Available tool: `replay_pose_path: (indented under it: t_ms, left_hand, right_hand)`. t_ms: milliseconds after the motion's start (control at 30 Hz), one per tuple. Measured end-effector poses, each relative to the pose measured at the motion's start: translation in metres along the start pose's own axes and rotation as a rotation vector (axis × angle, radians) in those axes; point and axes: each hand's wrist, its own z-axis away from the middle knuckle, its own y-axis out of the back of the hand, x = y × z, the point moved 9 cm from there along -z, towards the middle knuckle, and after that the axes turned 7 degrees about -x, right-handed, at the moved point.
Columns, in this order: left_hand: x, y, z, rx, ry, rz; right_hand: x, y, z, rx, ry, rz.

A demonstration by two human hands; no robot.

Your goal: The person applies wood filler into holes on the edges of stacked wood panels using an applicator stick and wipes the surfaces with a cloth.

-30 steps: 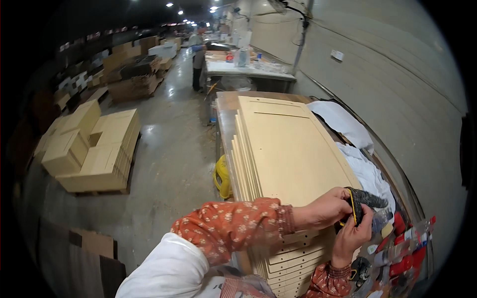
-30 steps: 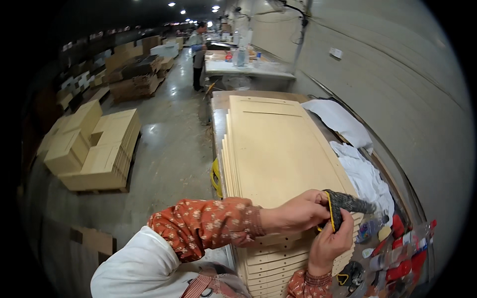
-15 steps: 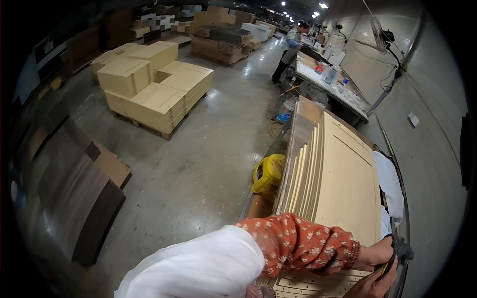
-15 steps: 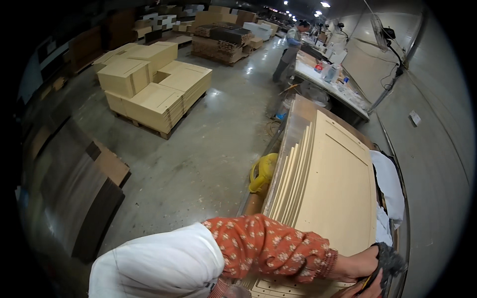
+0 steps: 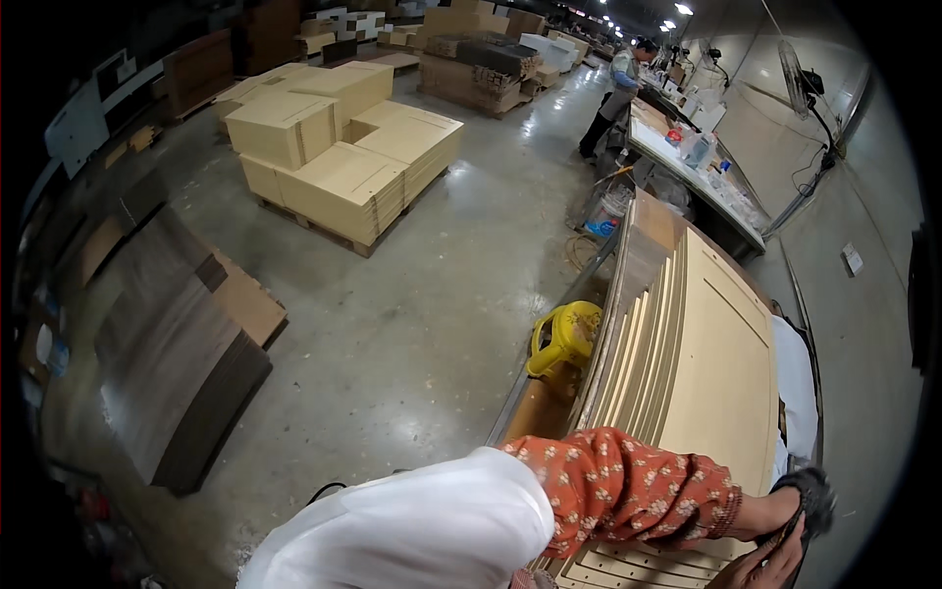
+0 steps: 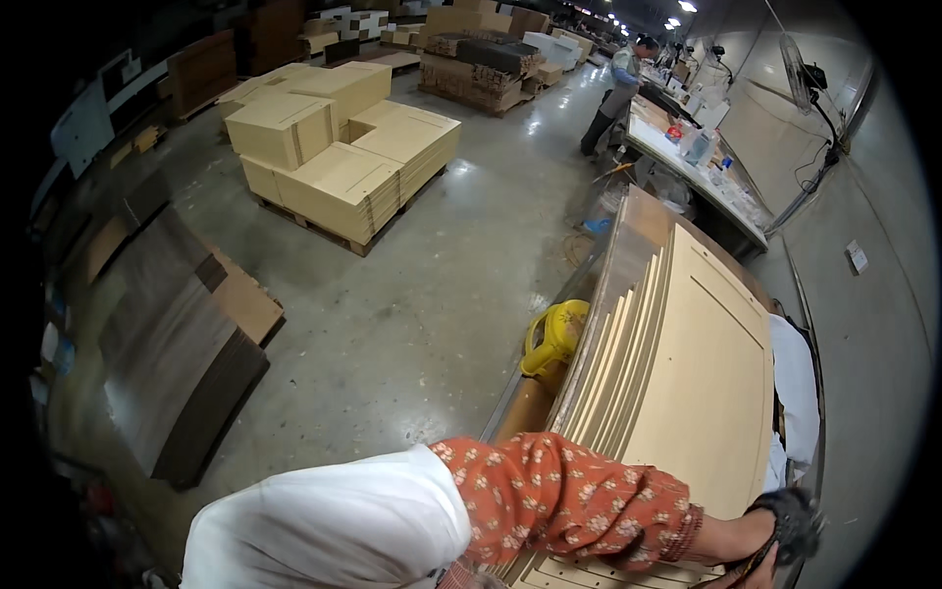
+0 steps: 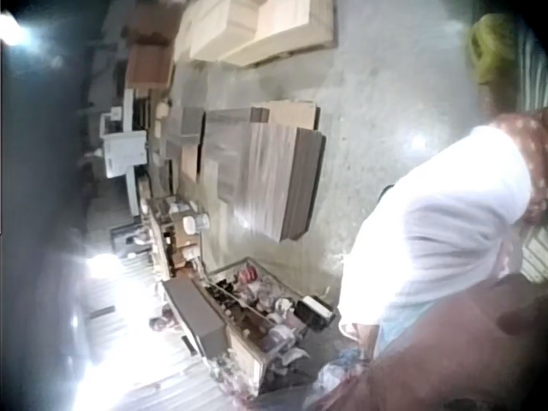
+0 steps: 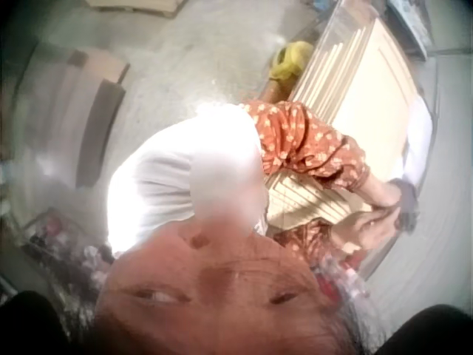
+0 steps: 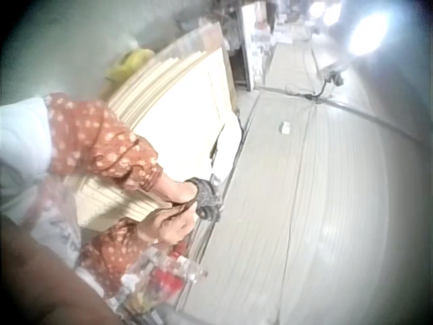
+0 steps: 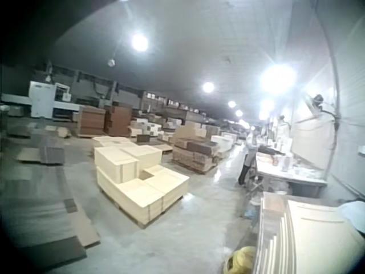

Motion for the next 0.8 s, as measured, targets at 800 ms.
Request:
replay_pose_path:
  t_ms: [800]
  left_hand:
    - [0.058, -0.015, 0.010, -0.255, -0.456, 0.268]
  right_hand:
    - [0.105, -0.059, 0.073, 0.020, -0.261, -0.382]
